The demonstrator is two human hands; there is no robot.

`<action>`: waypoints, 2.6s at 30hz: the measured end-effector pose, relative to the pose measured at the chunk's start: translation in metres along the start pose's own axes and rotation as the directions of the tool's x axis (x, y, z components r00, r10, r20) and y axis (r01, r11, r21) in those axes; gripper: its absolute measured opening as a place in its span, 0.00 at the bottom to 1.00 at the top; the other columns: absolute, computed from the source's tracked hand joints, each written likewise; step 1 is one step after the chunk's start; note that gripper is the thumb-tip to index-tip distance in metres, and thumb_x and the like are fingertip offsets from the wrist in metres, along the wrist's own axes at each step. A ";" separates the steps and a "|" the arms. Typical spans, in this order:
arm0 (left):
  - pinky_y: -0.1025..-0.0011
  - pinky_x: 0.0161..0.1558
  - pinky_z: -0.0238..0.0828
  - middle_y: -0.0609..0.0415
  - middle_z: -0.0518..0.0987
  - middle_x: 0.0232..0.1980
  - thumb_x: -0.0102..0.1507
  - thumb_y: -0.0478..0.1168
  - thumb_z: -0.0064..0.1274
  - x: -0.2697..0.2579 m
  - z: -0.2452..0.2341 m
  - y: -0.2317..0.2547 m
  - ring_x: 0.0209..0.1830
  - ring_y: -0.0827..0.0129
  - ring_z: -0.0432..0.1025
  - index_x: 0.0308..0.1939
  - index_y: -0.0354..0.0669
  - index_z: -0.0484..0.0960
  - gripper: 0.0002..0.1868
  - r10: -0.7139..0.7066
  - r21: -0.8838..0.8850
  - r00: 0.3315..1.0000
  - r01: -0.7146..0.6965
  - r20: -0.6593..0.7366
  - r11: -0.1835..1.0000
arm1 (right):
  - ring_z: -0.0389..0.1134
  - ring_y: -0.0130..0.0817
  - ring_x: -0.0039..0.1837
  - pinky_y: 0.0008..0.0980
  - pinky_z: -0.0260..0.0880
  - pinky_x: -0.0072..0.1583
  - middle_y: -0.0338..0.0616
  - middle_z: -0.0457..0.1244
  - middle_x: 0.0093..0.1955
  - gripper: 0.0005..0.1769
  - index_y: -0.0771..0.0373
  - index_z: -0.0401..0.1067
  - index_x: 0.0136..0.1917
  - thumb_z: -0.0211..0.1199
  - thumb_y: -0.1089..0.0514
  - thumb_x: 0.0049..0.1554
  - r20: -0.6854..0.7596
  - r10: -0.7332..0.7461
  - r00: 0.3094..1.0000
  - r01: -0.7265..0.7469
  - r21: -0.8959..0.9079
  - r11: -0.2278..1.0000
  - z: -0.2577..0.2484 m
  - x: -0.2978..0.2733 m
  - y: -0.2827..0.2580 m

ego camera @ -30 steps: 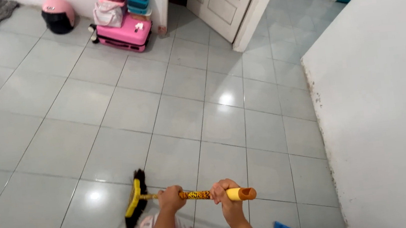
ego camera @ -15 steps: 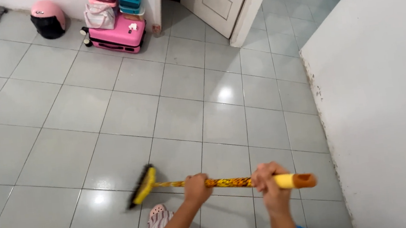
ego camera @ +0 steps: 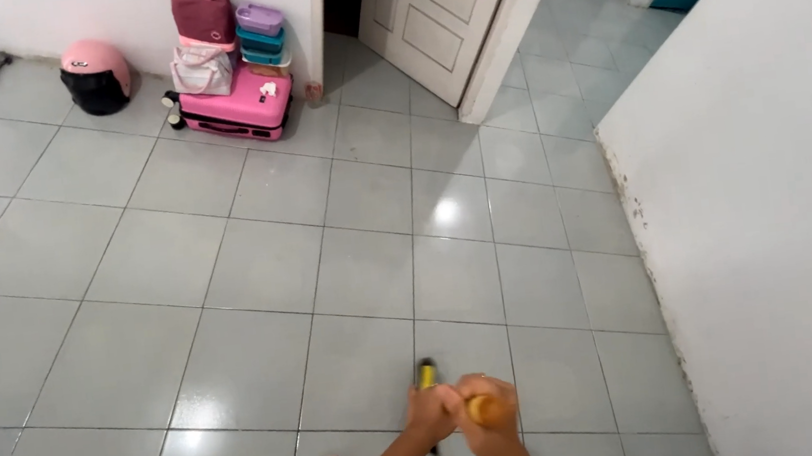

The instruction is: Sweep the tiled floor using a broom.

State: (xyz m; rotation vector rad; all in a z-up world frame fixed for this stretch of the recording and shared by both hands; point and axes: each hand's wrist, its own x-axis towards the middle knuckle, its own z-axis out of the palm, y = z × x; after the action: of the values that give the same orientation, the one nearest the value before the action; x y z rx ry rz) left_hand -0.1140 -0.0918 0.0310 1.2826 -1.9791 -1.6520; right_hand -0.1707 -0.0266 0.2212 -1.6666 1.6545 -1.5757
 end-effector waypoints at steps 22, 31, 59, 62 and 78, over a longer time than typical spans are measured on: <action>0.44 0.69 0.49 0.56 0.83 0.42 0.58 0.42 0.58 0.033 -0.066 -0.002 0.51 0.62 0.75 0.38 0.54 0.87 0.06 0.035 0.566 0.992 0.040 -0.121 0.824 | 0.50 0.26 0.28 0.32 0.57 0.33 0.34 0.50 0.25 0.14 0.62 0.63 0.35 0.55 0.67 0.63 -0.268 0.274 0.924 -0.012 0.695 0.719 -0.038 0.026 0.065; 0.44 0.72 0.48 0.52 0.84 0.39 0.57 0.43 0.57 0.035 -0.002 0.068 0.47 0.58 0.76 0.36 0.51 0.85 0.06 0.188 0.400 0.975 -0.221 0.122 0.889 | 0.56 0.27 0.32 0.30 0.61 0.38 0.38 0.57 0.31 0.10 0.63 0.67 0.37 0.61 0.69 0.59 -0.153 0.084 0.985 -0.023 0.364 0.931 -0.071 0.053 0.023; 0.52 0.66 0.57 0.54 0.83 0.34 0.57 0.44 0.57 0.050 -0.077 -0.022 0.41 0.59 0.77 0.32 0.52 0.85 0.04 -0.094 0.606 0.995 0.092 -0.028 0.790 | 0.50 0.24 0.29 0.29 0.56 0.34 0.35 0.52 0.26 0.17 0.61 0.58 0.33 0.57 0.65 0.63 -0.054 0.225 0.973 -0.130 0.676 0.725 -0.015 0.035 0.085; 0.52 0.59 0.65 0.50 0.82 0.34 0.56 0.44 0.58 0.054 -0.042 -0.013 0.41 0.54 0.77 0.32 0.52 0.85 0.04 0.019 0.558 1.000 -0.029 0.025 0.829 | 0.48 0.24 0.28 0.29 0.53 0.33 0.34 0.50 0.25 0.18 0.60 0.57 0.32 0.56 0.66 0.63 -0.169 0.256 0.952 -0.077 0.677 0.732 -0.051 0.032 0.068; 0.60 0.55 0.72 0.51 0.78 0.47 0.53 0.52 0.63 0.030 -0.010 0.052 0.48 0.62 0.73 0.49 0.55 0.79 0.22 -0.013 0.218 0.990 -0.017 0.138 0.976 | 0.63 0.25 0.27 0.30 0.63 0.31 0.37 0.59 0.23 0.27 0.63 0.59 0.23 0.71 0.60 0.55 0.187 0.439 0.879 -0.476 0.270 0.837 -0.004 0.036 0.021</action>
State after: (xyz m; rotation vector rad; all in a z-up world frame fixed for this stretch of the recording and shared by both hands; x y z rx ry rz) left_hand -0.1485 -0.1232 0.0710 1.2672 -2.2997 -1.5973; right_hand -0.1941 -0.0614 0.2222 -1.0765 1.5064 -1.3743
